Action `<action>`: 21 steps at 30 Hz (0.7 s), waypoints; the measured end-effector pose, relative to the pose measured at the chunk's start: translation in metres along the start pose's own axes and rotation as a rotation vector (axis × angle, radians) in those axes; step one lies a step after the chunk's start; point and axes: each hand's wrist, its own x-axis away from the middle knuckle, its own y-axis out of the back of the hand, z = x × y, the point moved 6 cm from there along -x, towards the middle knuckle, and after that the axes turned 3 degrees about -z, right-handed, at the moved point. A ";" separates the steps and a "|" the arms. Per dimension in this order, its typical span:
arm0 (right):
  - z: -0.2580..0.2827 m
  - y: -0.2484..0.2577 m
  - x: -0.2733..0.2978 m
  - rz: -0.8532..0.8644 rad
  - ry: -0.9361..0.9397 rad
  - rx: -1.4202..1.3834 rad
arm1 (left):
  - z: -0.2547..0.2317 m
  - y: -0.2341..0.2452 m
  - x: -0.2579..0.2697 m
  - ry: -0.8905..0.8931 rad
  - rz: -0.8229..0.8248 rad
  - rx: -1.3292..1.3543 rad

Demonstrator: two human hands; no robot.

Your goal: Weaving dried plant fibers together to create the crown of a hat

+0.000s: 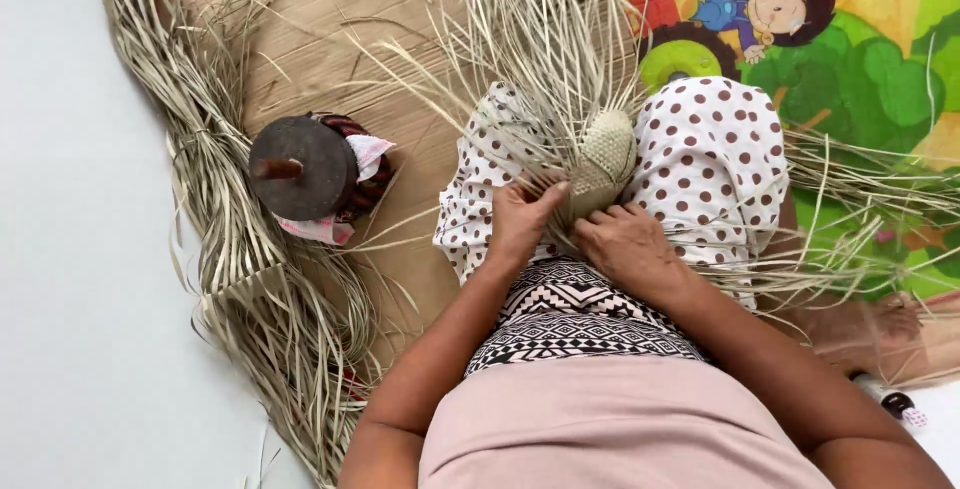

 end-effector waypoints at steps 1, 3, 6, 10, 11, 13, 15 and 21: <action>0.001 0.018 -0.006 0.002 0.001 0.001 | 0.001 -0.002 0.000 0.000 -0.001 0.002; -0.012 0.051 -0.014 0.013 -0.318 -0.476 | -0.001 -0.003 0.002 -0.052 -0.032 0.065; -0.023 0.064 -0.032 -0.190 -0.264 -0.561 | -0.027 -0.014 0.011 -0.145 -0.054 0.119; -0.026 0.056 -0.060 -0.205 -0.226 -0.702 | -0.045 -0.021 0.011 -0.218 -0.091 0.156; -0.030 0.051 -0.061 -0.187 -0.251 -0.763 | -0.042 -0.020 0.008 -0.255 -0.087 0.154; -0.034 0.053 -0.067 -0.171 -0.269 -0.820 | -0.040 -0.019 0.002 -0.298 -0.085 0.154; -0.036 0.063 -0.072 -0.196 -0.433 -1.063 | -0.033 -0.019 -0.001 -0.227 -0.088 0.190; 0.058 0.132 -0.106 -0.079 -0.043 -1.076 | 0.042 -0.025 -0.029 -0.002 0.127 0.568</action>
